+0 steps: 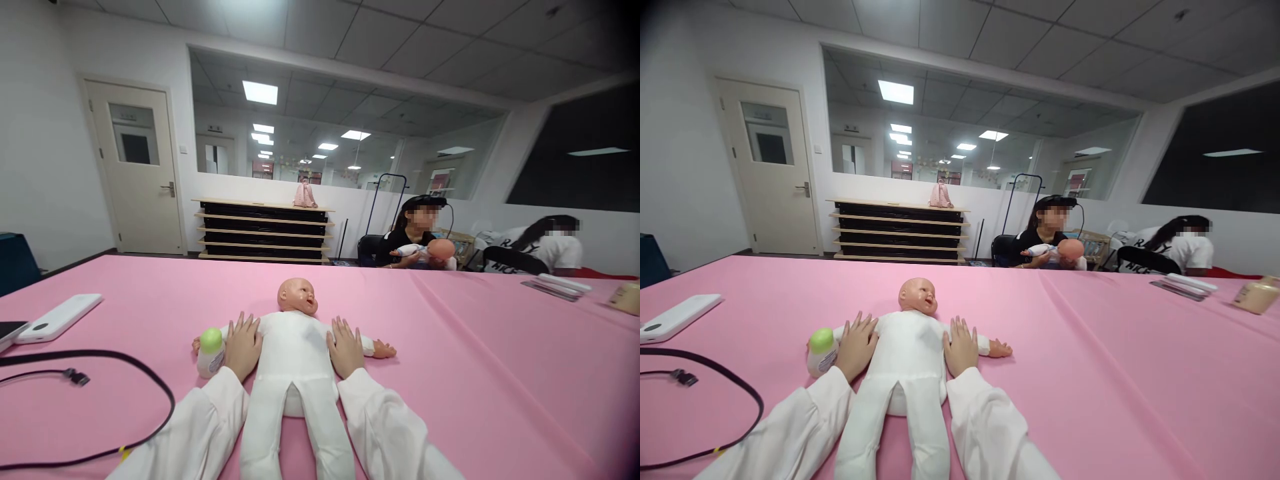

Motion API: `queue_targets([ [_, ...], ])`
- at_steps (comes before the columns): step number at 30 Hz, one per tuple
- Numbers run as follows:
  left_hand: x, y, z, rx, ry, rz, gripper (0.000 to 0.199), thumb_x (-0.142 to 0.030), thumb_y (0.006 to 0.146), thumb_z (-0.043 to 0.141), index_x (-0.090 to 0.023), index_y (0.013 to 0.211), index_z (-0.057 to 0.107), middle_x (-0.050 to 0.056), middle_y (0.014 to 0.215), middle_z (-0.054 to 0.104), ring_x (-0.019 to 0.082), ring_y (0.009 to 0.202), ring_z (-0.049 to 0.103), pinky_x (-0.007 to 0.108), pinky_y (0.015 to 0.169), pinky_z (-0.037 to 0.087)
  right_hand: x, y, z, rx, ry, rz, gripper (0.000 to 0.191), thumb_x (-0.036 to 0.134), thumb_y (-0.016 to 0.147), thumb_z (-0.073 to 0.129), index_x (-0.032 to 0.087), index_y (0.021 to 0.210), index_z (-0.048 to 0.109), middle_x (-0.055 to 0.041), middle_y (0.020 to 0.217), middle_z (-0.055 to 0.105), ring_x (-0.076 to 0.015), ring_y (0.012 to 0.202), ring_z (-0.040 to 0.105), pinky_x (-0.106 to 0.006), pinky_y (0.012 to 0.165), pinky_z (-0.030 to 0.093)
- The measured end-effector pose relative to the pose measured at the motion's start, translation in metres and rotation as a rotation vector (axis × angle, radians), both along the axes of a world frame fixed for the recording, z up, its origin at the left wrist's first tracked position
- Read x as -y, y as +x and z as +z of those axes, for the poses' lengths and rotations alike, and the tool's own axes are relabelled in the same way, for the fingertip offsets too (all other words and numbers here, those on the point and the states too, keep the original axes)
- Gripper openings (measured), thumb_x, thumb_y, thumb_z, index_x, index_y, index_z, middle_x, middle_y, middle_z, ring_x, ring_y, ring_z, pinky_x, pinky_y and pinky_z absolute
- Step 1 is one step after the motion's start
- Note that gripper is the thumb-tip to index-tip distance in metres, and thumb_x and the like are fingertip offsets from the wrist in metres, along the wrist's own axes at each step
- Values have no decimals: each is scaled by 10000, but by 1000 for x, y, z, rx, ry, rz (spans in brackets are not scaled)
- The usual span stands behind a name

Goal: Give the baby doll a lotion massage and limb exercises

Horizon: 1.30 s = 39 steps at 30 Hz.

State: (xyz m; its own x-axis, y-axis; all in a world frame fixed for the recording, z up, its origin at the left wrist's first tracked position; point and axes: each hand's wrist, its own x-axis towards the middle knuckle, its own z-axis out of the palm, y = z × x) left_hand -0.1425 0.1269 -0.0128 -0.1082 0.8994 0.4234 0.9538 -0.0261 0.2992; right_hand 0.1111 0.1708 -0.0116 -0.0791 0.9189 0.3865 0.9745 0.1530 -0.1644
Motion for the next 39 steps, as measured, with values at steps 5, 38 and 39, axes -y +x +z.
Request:
queue_targets([
  [5,-2,-3,-1,68,154,51,433,-217,873,323,-140,1257,507,101,1374,439,240,1331,286,458,1086,224,1,4,-3,-50,263,251,542,299,887,213,111,1385,310,-121,1474,230,-216,1359,216,-478,1076,195],
  [38,9,2,1,-9,14,-189,451,-265,904,263,-222,1328,411,31,1382,436,189,1309,333,474,1084,209,7,2,-8,-67,-61,441,542,324,889,199,138,1385,310,-94,1441,317,-194,1326,304,-466,1072,245],
  [39,9,2,1,-10,-3,-186,443,-255,900,265,-224,1308,436,30,1361,464,186,1292,360,470,1084,210,8,2,-7,-62,-85,434,530,327,895,197,159,1383,318,-81,1442,317,-189,1326,304,-477,1073,234],
])
